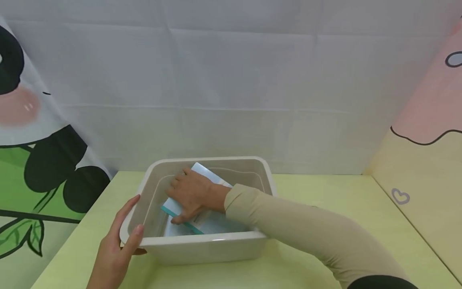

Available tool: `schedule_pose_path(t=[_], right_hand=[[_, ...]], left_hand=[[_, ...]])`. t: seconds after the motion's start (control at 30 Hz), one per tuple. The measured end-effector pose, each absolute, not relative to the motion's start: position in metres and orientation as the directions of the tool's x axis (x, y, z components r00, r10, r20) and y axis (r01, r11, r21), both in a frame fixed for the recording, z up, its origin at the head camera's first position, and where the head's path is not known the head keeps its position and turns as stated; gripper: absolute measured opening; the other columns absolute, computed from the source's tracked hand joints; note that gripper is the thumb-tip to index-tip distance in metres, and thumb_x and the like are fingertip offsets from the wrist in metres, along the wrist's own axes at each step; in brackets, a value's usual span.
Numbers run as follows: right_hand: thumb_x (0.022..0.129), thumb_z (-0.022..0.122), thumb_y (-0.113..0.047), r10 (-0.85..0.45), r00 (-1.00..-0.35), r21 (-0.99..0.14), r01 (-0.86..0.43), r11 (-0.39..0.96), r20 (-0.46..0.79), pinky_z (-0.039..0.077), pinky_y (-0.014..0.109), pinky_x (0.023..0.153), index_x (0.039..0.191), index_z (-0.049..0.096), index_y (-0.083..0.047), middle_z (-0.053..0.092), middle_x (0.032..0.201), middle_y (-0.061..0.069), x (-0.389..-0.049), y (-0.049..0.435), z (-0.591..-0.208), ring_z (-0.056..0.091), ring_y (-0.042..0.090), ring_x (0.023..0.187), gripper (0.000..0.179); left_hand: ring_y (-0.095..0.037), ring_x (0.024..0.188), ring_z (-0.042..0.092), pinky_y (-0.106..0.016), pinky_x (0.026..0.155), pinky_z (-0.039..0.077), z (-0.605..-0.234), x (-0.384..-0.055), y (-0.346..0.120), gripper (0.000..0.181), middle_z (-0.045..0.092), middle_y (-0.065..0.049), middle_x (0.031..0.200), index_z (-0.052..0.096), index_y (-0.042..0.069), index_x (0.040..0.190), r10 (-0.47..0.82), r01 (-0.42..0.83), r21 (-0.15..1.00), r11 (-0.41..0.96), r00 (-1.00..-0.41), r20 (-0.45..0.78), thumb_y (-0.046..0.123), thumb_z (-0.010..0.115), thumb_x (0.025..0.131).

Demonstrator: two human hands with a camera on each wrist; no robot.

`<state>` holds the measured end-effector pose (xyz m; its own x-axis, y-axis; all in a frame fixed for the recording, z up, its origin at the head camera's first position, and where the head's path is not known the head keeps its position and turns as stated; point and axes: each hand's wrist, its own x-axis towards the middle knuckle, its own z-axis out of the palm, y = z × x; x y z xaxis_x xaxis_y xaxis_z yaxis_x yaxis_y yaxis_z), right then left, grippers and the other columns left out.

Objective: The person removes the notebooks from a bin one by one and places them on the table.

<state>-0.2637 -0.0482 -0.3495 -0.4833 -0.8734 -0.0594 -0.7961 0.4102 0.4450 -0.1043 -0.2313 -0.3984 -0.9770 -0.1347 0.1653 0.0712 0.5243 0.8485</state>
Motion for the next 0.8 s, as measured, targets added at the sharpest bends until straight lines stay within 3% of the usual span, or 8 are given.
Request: schedule_pose_path(t=[0.17, 0.3, 0.4, 0.53, 0.8], right_hand=[[0.088, 0.046, -0.081, -0.853, -0.517, 0.403, -0.768, 0.498, 0.069, 0.041, 0.039, 0.109, 0.129, 0.058, -0.026, 0.061, 0.122, -0.008, -0.268, -0.044, -0.333, 0.055, 0.013, 0.116, 0.07], [0.089, 0.045, -0.078, -0.808, -0.558, 0.351, -0.73, 0.587, 0.19, 0.041, 0.034, 0.094, 0.118, 0.058, -0.024, 0.056, 0.106, -0.008, -0.272, -0.036, -0.316, 0.05, 0.012, 0.097, 0.063], [0.09, 0.045, -0.075, -0.761, -0.593, 0.292, -0.703, 0.649, 0.262, 0.037, 0.032, 0.088, 0.109, 0.057, -0.024, 0.051, 0.096, -0.008, -0.278, -0.025, -0.301, 0.046, 0.012, 0.088, 0.056], [0.091, 0.046, -0.073, -0.698, -0.634, 0.211, -0.672, 0.71, 0.333, 0.038, 0.035, 0.089, 0.107, 0.057, -0.022, 0.053, 0.093, -0.006, -0.288, -0.01, -0.285, 0.048, 0.014, 0.088, 0.054], [0.093, 0.046, -0.066, -0.536, -0.744, 0.065, -0.56, 0.826, 0.399, 0.039, 0.04, 0.089, 0.113, 0.059, -0.017, 0.061, 0.101, 0.0, -0.301, 0.026, -0.24, 0.054, 0.02, 0.093, 0.055]], left_hand=[[-0.002, 0.099, 0.058, -0.032, 0.063, 0.063, -0.398, -0.102, -0.23, 0.062, 0.047, -0.008, 0.149, 0.025, 0.046, 0.162, -0.135, 0.092, 0.841, 0.533, -0.972, 0.191, 0.03, 0.05, 0.108], [-0.002, 0.098, 0.058, -0.03, 0.063, 0.062, -0.398, -0.102, -0.229, 0.063, 0.05, -0.006, 0.145, 0.027, 0.044, 0.163, -0.134, 0.121, 0.827, 0.549, -0.964, 0.23, 0.027, 0.051, 0.108], [-0.003, 0.097, 0.058, -0.029, 0.062, 0.062, -0.398, -0.103, -0.227, 0.062, 0.051, 0.005, 0.139, 0.028, 0.042, 0.163, -0.135, 0.139, 0.82, 0.555, -0.958, 0.254, 0.025, 0.051, 0.108], [-0.003, 0.096, 0.059, -0.029, 0.061, 0.061, -0.399, -0.104, -0.227, 0.062, 0.051, 0.011, 0.135, 0.03, 0.04, 0.163, -0.139, 0.15, 0.821, 0.55, -0.953, 0.268, 0.024, 0.052, 0.107], [0.001, 0.097, 0.056, -0.027, 0.062, 0.061, -0.401, -0.106, -0.231, 0.062, 0.049, 0.0, 0.144, 0.027, 0.04, 0.164, -0.142, 0.115, 0.826, 0.552, -0.963, 0.229, 0.026, 0.05, 0.108]])
